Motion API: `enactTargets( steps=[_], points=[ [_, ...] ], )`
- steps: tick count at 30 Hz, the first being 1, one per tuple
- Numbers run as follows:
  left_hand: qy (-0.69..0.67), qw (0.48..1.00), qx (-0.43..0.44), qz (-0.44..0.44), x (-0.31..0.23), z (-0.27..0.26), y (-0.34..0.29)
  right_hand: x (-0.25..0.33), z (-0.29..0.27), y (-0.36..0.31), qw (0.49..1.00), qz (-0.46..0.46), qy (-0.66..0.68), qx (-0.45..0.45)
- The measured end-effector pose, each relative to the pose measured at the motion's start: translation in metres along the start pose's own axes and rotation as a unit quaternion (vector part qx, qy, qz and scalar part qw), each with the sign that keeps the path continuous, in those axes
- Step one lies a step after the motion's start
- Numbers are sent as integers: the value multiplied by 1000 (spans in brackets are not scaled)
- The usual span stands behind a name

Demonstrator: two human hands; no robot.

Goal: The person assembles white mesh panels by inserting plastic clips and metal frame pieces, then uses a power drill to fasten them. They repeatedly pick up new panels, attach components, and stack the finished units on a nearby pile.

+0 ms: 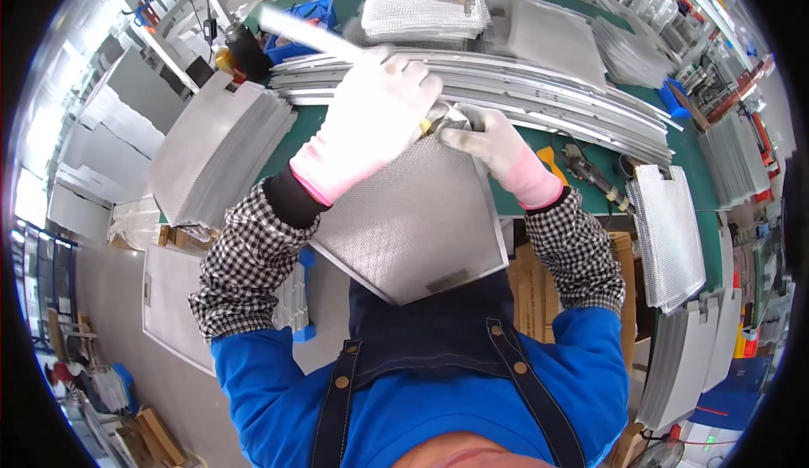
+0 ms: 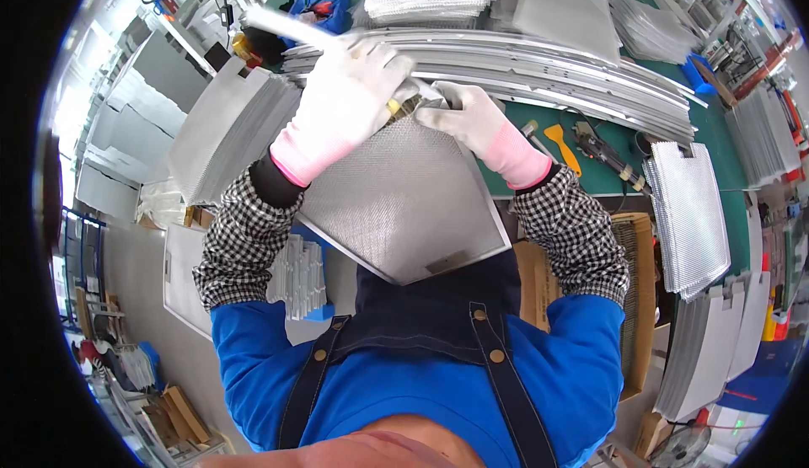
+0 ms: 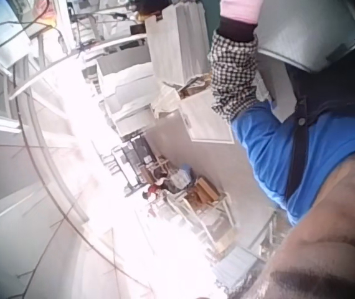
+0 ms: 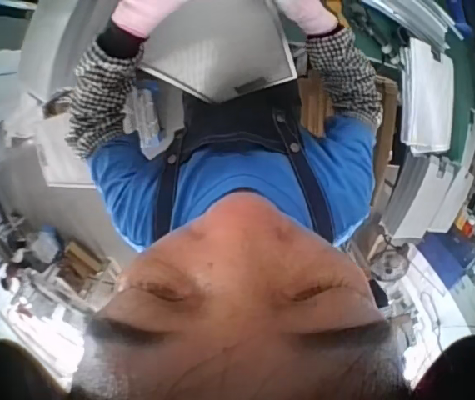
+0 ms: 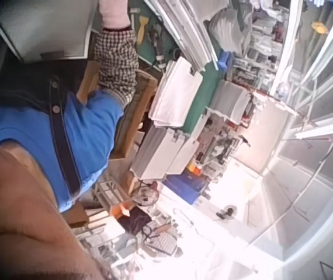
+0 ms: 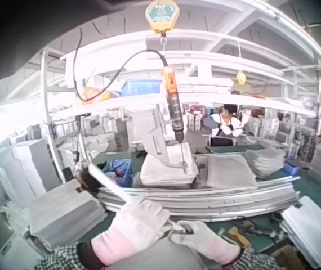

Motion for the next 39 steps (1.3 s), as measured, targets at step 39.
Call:
enactTargets(
  steps=[39],
  points=[
    [-494,797,71,-340,28,95,-108,-11,-4,-23,940,-38,-237,242]
  ],
)
Point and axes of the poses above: each hand's wrist, its own y-axis towards the middle knuckle, its own z-axis out of the palm, x = y × z, the point moved 10 cm from there along y, towards the middle knuckle, and after that the axes turned 15 degrees about -z, right-handed, at the moved point
